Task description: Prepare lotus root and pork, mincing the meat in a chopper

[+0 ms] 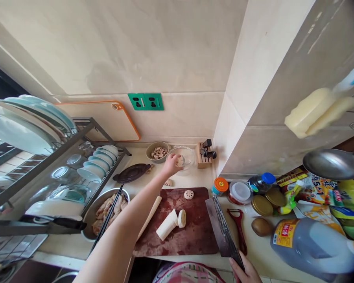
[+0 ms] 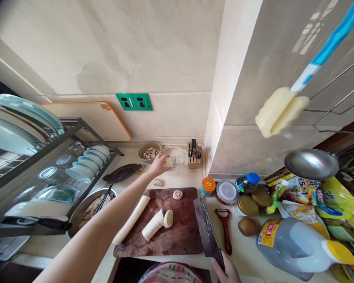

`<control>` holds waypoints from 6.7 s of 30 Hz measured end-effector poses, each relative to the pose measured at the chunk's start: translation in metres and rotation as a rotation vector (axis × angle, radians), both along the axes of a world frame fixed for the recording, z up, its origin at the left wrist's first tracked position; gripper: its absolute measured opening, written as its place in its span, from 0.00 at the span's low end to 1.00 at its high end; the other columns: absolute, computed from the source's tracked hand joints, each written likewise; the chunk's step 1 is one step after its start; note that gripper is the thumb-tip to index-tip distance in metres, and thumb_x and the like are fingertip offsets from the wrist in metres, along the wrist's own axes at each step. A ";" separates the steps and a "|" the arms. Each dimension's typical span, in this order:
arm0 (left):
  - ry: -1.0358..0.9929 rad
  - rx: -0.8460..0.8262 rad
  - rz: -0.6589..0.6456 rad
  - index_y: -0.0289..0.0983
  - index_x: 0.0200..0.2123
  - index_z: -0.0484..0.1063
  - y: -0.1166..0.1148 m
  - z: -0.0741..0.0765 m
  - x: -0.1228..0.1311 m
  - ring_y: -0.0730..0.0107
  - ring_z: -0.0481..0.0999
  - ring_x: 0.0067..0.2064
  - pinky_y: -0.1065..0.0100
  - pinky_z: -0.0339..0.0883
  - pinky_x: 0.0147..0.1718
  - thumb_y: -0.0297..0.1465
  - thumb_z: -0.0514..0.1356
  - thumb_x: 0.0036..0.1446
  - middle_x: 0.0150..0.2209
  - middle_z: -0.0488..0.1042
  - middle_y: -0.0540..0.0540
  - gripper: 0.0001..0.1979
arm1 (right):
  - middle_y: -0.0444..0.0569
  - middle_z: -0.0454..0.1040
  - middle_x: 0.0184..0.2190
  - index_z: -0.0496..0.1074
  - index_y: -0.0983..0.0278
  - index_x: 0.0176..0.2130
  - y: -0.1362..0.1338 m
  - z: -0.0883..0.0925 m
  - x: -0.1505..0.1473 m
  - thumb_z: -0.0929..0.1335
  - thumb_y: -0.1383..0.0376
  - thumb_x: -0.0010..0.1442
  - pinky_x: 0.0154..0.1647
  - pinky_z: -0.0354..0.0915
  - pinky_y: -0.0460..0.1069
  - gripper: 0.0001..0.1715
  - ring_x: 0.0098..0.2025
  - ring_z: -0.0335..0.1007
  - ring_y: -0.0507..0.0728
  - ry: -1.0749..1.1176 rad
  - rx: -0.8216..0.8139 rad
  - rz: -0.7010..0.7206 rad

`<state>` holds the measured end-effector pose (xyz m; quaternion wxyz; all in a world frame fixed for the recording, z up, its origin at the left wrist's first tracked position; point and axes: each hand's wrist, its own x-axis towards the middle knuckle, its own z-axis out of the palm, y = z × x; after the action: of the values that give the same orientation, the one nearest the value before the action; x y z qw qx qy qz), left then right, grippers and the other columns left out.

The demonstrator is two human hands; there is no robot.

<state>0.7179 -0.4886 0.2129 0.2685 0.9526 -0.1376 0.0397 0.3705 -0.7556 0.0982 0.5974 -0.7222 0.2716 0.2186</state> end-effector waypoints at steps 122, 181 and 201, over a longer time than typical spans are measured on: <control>0.572 0.205 -0.128 0.37 0.56 0.57 -0.020 -0.059 -0.190 0.54 0.74 0.49 0.62 0.67 0.47 0.31 0.67 0.45 0.55 0.60 0.36 0.36 | 0.53 0.79 0.37 0.72 0.62 0.43 0.002 0.030 -0.026 0.63 0.45 0.55 0.36 0.68 0.46 0.28 0.38 0.76 0.60 -0.233 -0.314 0.283; 0.563 -0.075 -0.625 0.46 0.59 0.59 0.017 -0.053 -0.146 0.49 0.64 0.56 0.54 0.59 0.54 0.29 0.71 0.35 0.56 0.63 0.41 0.45 | 0.46 0.75 0.24 0.72 0.63 0.39 -0.014 0.065 0.001 0.61 0.48 0.58 0.28 0.65 0.46 0.23 0.26 0.70 0.56 -0.259 -0.492 0.430; 0.492 0.075 0.124 0.31 0.59 0.47 -0.035 -0.087 -0.230 0.53 0.71 0.50 0.61 0.65 0.46 0.29 0.65 0.47 0.52 0.61 0.33 0.41 | 0.56 0.77 0.36 0.69 0.67 0.48 0.028 0.060 0.039 0.56 0.52 0.60 0.40 0.65 0.51 0.28 0.39 0.73 0.61 -0.230 -0.447 0.597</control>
<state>0.4874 -0.5233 0.1260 0.2557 0.9494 -0.0109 -0.1822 0.4093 -0.7279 0.1578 0.3620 -0.9016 0.0214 0.2359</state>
